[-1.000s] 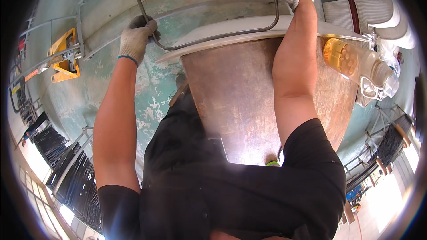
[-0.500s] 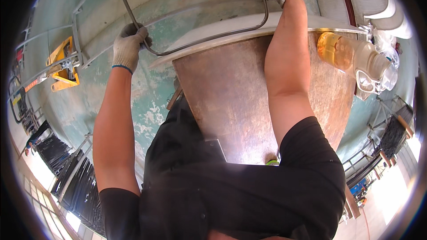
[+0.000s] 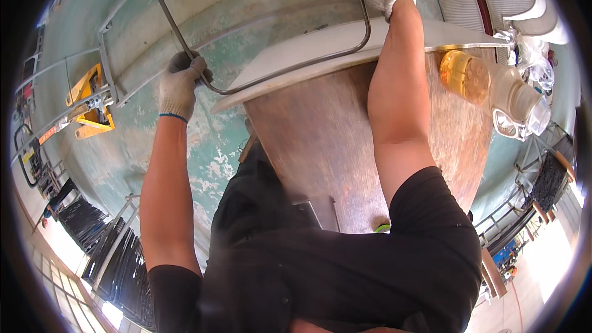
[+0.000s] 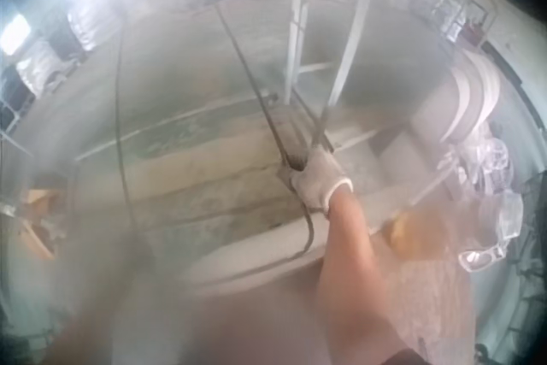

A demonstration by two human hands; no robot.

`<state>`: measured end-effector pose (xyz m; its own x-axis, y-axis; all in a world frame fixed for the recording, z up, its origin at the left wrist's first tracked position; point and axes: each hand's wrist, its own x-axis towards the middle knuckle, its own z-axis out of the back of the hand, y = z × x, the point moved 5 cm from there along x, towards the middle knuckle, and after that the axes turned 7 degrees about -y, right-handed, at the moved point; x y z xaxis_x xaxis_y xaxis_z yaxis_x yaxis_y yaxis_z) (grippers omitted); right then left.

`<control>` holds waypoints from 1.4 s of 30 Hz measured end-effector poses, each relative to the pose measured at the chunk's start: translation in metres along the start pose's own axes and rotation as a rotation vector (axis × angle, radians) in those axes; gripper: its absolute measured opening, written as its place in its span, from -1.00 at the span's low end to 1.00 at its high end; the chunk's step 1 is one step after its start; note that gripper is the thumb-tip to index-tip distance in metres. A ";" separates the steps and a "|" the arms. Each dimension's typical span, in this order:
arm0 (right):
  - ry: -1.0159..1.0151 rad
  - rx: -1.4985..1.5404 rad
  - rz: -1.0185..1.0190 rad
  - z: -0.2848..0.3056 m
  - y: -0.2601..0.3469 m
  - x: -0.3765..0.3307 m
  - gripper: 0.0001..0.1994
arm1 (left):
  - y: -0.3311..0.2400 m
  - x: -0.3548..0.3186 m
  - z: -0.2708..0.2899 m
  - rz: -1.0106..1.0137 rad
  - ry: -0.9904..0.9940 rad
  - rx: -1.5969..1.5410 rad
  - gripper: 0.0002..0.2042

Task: The person picks up metal rods, feeds them into a bending machine, and removes the bent rods. They then place the bent rods onto a wooden jig and adjust them by hand.

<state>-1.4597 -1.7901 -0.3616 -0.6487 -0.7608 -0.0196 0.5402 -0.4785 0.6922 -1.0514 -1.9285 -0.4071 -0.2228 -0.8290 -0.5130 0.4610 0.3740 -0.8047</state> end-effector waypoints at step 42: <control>-0.345 -0.110 -0.539 0.005 0.430 -0.406 -0.78 | 0.074 -0.023 0.158 0.201 1.142 0.334 -0.85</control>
<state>-0.9665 -1.6846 -0.0529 -0.9694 -0.2252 -0.0982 0.1301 -0.8098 0.5720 -0.8767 -1.9471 -0.4076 -0.6747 0.1406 -0.7246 0.7367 0.1885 -0.6494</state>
